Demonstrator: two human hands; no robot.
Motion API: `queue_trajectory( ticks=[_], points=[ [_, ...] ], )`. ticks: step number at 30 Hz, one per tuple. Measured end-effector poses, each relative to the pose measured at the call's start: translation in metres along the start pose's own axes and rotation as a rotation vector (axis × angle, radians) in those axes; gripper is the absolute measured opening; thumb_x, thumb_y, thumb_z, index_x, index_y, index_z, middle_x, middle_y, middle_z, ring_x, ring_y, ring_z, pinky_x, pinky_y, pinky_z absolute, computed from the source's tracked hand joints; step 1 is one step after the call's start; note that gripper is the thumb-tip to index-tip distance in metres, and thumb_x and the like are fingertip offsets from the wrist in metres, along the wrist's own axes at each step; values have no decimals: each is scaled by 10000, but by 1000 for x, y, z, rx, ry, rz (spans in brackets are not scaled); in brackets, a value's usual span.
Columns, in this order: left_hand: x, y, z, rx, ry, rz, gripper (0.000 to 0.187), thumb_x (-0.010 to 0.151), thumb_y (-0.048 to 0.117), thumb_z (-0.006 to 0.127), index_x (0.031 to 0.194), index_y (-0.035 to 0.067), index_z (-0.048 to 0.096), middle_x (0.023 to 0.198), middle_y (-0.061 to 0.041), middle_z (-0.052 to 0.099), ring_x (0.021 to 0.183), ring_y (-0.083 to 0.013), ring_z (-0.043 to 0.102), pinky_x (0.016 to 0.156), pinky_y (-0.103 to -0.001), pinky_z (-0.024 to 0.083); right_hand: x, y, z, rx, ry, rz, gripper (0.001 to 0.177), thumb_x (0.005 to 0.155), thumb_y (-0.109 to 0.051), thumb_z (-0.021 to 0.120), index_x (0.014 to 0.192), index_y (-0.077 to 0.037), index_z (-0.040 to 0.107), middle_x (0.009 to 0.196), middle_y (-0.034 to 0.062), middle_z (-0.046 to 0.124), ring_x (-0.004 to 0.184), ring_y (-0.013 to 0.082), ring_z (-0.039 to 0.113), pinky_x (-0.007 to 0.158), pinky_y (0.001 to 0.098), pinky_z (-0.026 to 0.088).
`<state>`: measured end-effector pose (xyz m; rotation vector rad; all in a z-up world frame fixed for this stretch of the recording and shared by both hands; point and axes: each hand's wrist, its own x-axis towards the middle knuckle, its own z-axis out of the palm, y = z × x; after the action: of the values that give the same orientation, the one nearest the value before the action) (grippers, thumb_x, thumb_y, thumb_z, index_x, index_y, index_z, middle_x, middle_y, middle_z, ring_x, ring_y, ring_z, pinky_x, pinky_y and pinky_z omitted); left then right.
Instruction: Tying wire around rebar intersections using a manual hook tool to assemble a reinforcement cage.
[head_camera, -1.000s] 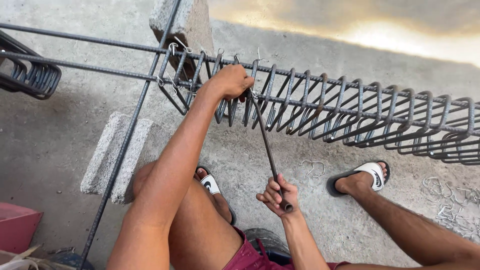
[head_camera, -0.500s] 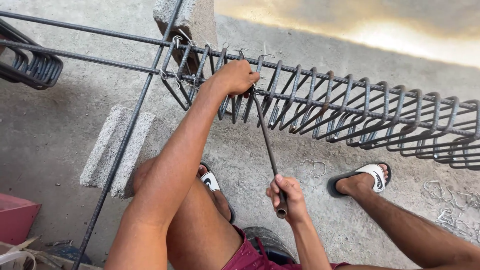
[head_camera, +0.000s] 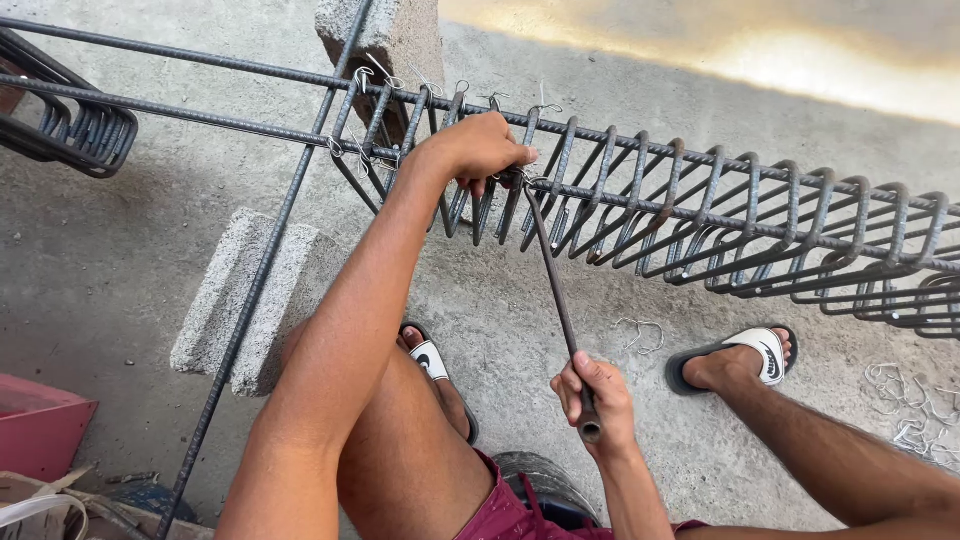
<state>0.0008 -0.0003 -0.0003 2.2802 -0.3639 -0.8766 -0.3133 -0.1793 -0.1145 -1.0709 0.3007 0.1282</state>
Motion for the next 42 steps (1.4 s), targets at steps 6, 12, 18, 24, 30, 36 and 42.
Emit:
queue_trajectory(
  ticks=[6,12,18,24,30,36,42],
  points=[
    [4,5,3,-176,46,-89,382,1039,257,678,717,67,598,591,-6,515,404,-110,405,408,-256,355,2,12,-1,292,-50,38,413,1044,-318,550,690,-106,540,400,-5,450,369,122,391,893,347,415],
    [0,11,3,-169,109,-156,339,1024,268,651,771,46,690,605,1,507,447,-102,374,454,-275,316,10,31,-14,441,-78,31,395,1043,-267,560,693,-84,568,407,6,453,388,137,433,960,373,436],
    [17,4,4,-177,112,-203,293,1025,217,648,779,57,658,597,14,485,443,-89,380,435,-248,297,21,43,-24,469,-134,8,395,1044,-264,560,691,-88,584,402,4,459,384,142,441,1008,379,412],
    [27,-3,8,-145,129,-183,285,978,162,658,720,43,630,608,-4,523,431,-113,407,418,-267,315,25,44,-31,514,-180,25,404,1047,-259,555,692,-70,595,408,14,465,395,148,448,1029,374,407],
    [15,7,6,-127,63,-138,322,1031,124,622,740,-11,595,646,-27,539,452,-72,348,437,-214,292,28,18,-41,132,-186,-34,402,979,-296,611,633,-94,578,389,6,477,385,129,446,1000,365,447],
    [-5,6,0,-81,39,-66,313,1011,251,649,1064,-52,706,668,-22,548,459,-93,399,435,-261,339,17,-12,-42,-446,-76,129,365,936,-170,669,625,19,637,463,77,569,347,132,501,325,257,368],
    [-21,17,-4,-94,67,-70,396,1029,306,622,1186,-55,665,757,-47,605,445,-88,477,429,-240,413,-5,-32,-18,-694,-120,186,405,889,-167,723,547,42,666,441,78,583,360,147,533,373,272,420]
  ],
)
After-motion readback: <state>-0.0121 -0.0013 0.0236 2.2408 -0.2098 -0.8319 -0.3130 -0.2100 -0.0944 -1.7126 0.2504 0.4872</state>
